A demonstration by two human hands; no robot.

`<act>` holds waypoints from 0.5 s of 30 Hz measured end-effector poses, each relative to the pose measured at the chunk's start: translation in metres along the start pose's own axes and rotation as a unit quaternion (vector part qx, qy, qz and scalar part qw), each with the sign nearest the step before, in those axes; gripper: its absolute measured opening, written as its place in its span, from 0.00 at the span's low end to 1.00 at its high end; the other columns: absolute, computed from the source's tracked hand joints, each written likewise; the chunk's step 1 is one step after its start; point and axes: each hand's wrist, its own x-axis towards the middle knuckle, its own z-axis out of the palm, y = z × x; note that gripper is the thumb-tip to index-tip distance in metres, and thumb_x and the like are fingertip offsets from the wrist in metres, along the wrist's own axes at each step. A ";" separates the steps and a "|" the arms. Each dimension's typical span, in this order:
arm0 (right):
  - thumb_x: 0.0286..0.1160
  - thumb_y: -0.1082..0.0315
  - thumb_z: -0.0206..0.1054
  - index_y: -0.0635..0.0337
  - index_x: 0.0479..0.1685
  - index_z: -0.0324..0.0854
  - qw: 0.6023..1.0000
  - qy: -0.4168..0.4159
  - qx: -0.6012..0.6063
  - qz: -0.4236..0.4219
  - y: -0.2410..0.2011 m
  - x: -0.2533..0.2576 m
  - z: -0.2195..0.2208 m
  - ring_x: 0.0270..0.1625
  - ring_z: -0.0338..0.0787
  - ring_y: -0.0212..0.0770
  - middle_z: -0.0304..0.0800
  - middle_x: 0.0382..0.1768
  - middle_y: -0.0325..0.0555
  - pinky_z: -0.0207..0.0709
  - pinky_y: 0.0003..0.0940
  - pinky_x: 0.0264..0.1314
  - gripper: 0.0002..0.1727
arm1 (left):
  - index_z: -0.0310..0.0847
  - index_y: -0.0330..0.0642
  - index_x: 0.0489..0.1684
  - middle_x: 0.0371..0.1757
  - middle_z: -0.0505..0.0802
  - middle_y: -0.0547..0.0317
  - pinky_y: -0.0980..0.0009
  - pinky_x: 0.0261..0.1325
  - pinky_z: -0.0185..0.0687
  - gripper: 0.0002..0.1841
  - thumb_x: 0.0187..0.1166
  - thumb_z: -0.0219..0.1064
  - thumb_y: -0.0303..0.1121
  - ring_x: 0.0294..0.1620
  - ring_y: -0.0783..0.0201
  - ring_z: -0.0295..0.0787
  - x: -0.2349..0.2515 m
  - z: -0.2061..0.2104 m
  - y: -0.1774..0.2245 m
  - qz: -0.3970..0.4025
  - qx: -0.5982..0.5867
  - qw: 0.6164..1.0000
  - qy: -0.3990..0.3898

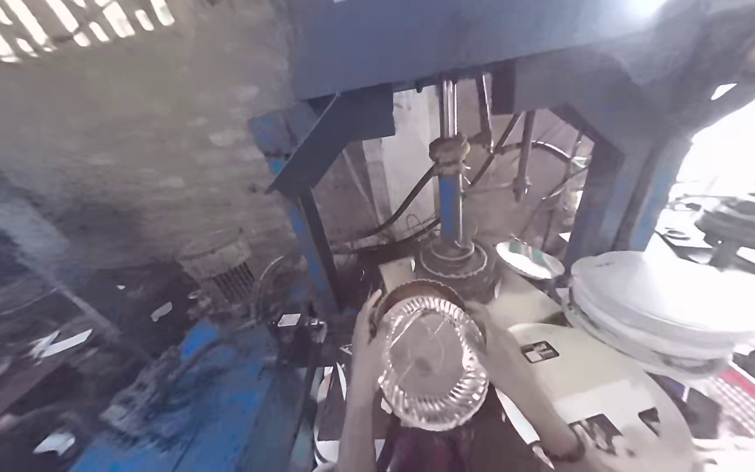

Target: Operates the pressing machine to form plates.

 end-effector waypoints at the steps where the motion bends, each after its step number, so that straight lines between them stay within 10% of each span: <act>1: 0.83 0.60 0.64 0.60 0.82 0.68 1.000 0.015 0.015 -0.011 0.002 0.003 0.001 0.69 0.86 0.60 0.82 0.70 0.61 0.77 0.61 0.69 0.30 | 0.68 0.33 0.82 0.75 0.81 0.39 0.59 0.76 0.74 0.27 0.81 0.56 0.27 0.74 0.55 0.79 -0.007 0.003 0.000 -0.004 -0.026 0.999 0.020; 9: 0.82 0.70 0.63 0.70 0.64 0.82 0.995 -0.013 0.050 -0.084 -0.004 0.001 -0.022 0.63 0.87 0.58 0.86 0.62 0.65 0.77 0.54 0.68 0.17 | 0.78 0.25 0.60 0.45 0.89 0.44 0.61 0.56 0.81 0.15 0.84 0.57 0.29 0.47 0.61 0.85 -0.026 0.004 -0.009 0.004 0.054 0.993 0.106; 15: 0.83 0.75 0.54 0.79 0.73 0.70 0.937 0.327 0.026 -0.124 0.004 -0.012 -0.072 0.61 0.89 0.64 0.84 0.61 0.74 0.81 0.59 0.63 0.22 | 0.72 0.26 0.72 0.55 0.89 0.51 0.77 0.56 0.84 0.18 0.89 0.51 0.26 0.50 0.77 0.87 -0.044 -0.027 -0.006 -0.022 -0.086 0.973 0.215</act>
